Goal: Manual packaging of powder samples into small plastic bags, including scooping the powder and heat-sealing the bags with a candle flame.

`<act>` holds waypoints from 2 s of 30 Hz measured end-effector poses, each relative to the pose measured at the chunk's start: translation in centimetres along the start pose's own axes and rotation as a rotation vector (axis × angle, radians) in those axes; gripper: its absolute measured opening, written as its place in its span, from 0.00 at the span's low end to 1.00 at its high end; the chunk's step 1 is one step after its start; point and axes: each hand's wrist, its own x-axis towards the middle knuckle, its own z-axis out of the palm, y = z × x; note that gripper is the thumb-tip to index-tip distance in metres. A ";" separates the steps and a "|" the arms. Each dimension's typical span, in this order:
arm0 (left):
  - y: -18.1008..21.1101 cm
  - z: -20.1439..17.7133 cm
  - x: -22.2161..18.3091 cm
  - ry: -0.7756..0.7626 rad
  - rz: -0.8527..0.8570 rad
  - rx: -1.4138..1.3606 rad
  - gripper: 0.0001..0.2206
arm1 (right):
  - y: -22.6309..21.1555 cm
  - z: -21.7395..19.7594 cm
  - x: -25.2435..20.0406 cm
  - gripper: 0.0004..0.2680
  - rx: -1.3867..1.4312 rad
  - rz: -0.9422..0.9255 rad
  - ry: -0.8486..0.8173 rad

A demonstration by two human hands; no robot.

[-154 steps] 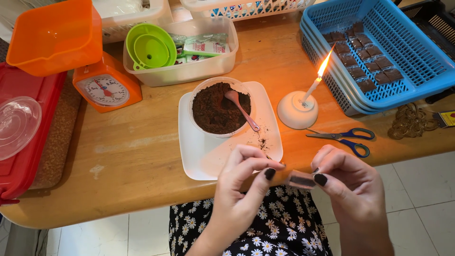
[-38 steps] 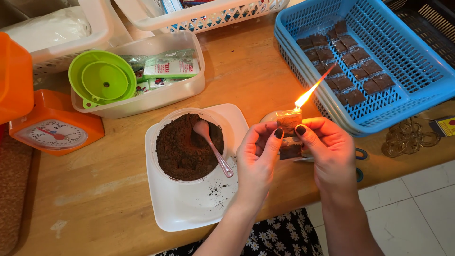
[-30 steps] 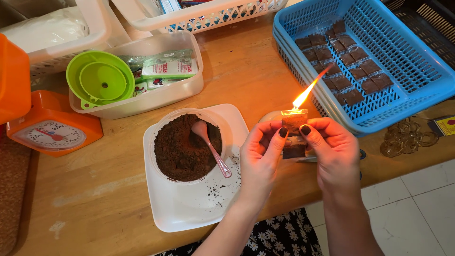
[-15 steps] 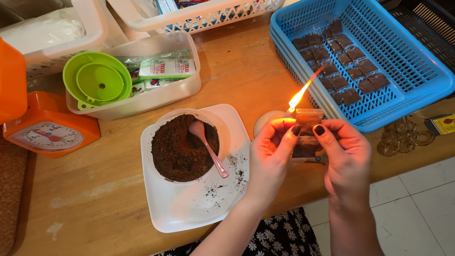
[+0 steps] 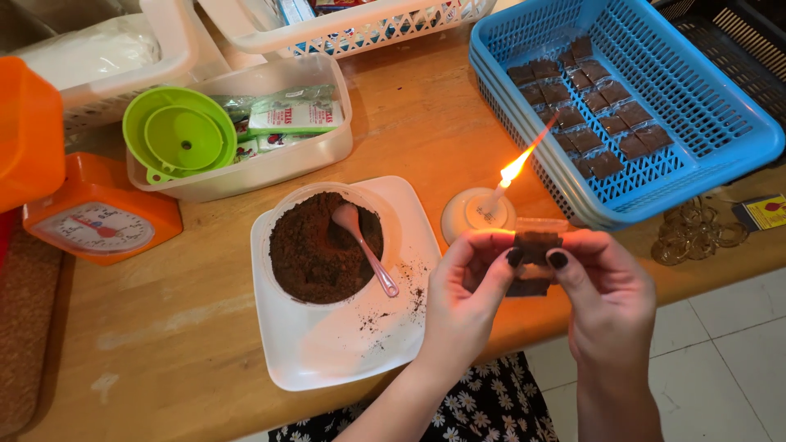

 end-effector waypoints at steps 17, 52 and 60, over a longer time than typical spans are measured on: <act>6.3 -3.6 -10.4 -0.030 0.339 0.355 0.14 | -5.1 2.8 -6.6 0.02 0.092 -0.063 -0.336; 10.8 -8.7 -13.6 0.184 0.352 0.171 0.23 | -6.6 4.4 -9.8 0.03 -0.070 0.112 -1.039; 12.8 -10.8 -11.6 0.387 0.374 0.157 0.08 | -1.9 5.5 -10.7 0.03 0.182 0.434 -1.049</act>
